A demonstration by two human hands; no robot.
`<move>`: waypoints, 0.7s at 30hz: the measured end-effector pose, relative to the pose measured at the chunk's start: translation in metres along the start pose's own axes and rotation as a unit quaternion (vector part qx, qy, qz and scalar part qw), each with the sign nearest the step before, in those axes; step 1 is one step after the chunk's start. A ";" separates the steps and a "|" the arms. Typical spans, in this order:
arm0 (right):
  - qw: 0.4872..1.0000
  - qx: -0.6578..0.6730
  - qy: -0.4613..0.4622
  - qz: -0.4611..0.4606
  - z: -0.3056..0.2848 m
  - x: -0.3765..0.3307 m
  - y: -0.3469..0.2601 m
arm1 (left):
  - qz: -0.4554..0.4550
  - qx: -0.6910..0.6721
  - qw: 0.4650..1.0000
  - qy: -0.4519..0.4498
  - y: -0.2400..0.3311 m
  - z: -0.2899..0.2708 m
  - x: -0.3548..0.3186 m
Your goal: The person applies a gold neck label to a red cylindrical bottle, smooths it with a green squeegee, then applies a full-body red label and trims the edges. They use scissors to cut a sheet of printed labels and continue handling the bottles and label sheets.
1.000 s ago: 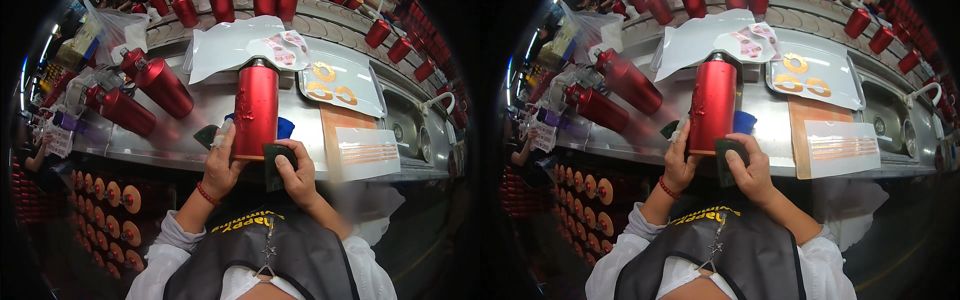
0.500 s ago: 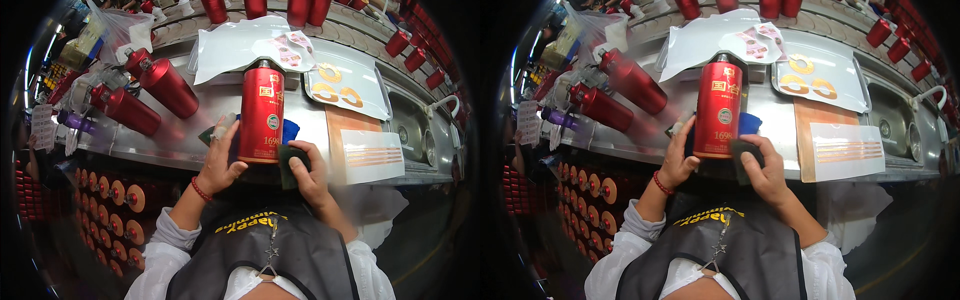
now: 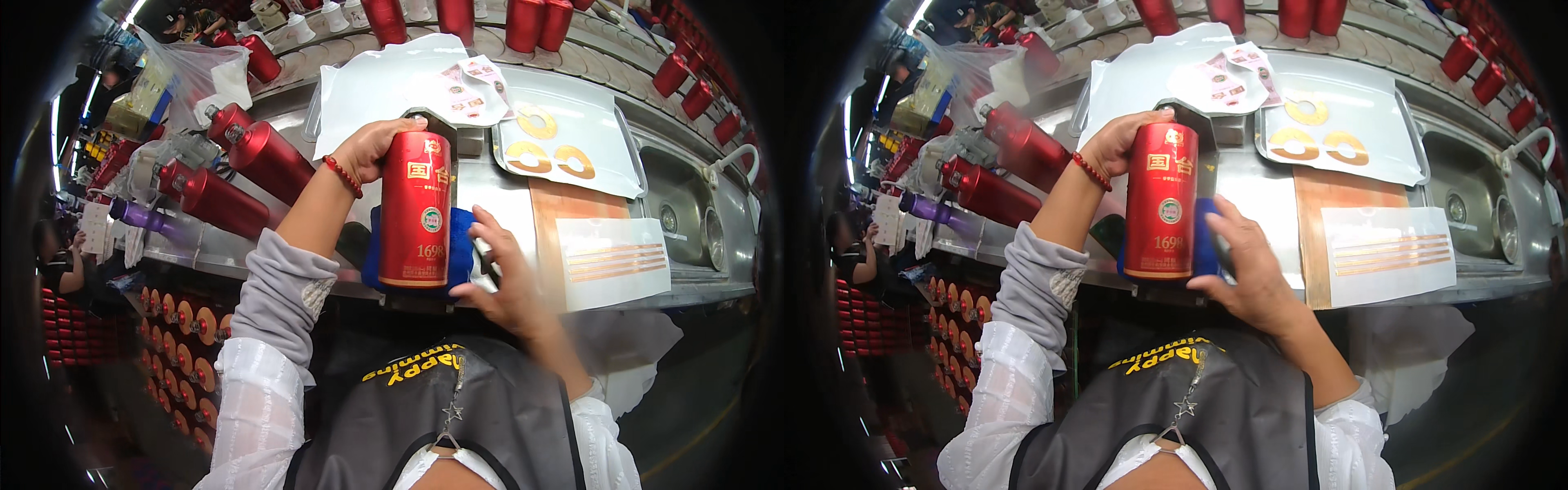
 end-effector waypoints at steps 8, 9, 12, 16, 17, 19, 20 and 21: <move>0.998 -0.047 -0.033 -0.006 -0.014 0.107 -0.022 | 0.165 0.004 0.986 0.021 -0.013 0.019 -0.072; 0.996 -0.075 0.011 -0.047 -0.021 0.107 -0.025 | 0.174 -0.030 0.983 0.049 -0.012 0.026 -0.090; 0.989 0.124 -0.078 -0.020 -0.034 0.081 -0.047 | 0.231 -0.101 0.965 0.072 -0.020 0.032 -0.138; 0.980 0.122 -0.116 -0.105 0.024 0.063 -0.092 | 0.291 -0.082 0.927 0.222 -0.049 0.036 -0.245; 0.986 0.027 -0.045 -0.156 0.025 0.069 -0.089 | 0.297 -0.073 0.914 0.266 -0.056 0.036 -0.271; 0.974 0.139 -0.059 -0.167 0.034 0.062 -0.102 | 0.405 -0.059 0.844 0.346 -0.072 0.036 -0.326; 0.965 0.188 -0.074 -0.169 0.039 0.056 -0.115 | 0.408 -0.028 0.830 0.379 -0.079 0.042 -0.370; 0.961 0.178 -0.091 -0.193 0.042 0.052 -0.125 | 0.414 0.022 0.813 0.409 -0.082 0.043 -0.407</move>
Point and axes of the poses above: each hand's wrist, its own x-axis towards the middle knuckle, its own z-axis out of the palm, y = z × x, the point moved 4 cm from there along x, towards the middle knuckle, and after that the axes turned 4 degrees about y, right-handed, at the moved point
